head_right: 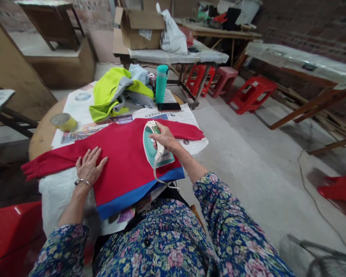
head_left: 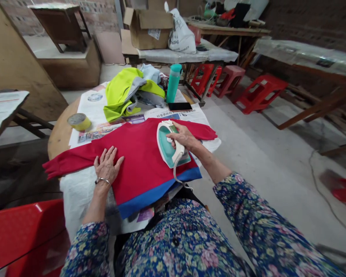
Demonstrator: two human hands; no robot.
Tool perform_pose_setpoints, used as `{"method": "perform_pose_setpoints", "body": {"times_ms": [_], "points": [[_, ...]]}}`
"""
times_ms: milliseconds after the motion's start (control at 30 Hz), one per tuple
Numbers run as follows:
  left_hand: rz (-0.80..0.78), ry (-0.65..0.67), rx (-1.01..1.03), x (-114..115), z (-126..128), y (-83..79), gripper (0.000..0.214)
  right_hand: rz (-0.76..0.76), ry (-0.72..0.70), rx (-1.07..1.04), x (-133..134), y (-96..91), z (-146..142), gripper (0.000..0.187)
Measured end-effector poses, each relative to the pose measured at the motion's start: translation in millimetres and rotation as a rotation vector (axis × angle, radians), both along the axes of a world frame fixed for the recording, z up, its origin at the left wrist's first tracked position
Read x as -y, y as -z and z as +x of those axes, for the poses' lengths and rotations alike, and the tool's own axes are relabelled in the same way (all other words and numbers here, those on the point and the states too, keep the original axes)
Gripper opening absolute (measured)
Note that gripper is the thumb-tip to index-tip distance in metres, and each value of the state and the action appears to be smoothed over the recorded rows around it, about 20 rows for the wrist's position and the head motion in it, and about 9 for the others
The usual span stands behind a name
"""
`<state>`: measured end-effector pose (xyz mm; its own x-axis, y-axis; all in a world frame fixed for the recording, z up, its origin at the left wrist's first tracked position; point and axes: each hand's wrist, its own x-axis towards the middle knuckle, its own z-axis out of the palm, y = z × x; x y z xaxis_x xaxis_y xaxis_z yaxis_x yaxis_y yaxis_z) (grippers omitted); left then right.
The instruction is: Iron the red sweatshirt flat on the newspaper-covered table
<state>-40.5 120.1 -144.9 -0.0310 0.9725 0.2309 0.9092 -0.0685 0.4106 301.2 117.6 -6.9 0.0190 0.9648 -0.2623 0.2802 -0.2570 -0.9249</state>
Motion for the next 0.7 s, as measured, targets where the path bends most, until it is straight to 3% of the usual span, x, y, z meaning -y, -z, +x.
{"method": "perform_pose_setpoints", "body": {"times_ms": [167,267,567,700], "points": [[-0.037,-0.002,-0.018,1,-1,-3.1,0.059,-0.038,0.004,0.019,51,3.0,22,0.101],[-0.059,-0.003,-0.037,2,-1,-5.3,0.060,-0.036,-0.052,0.007,63,6.8,30,0.103],[-0.026,0.021,-0.006,1,-5,-6.6,0.058,0.044,0.004,-0.015,5,1.2,21,0.099],[-0.017,0.023,0.006,0,-4,-6.6,0.058,0.033,0.007,-0.021,7,-3.1,18,0.097]]}}
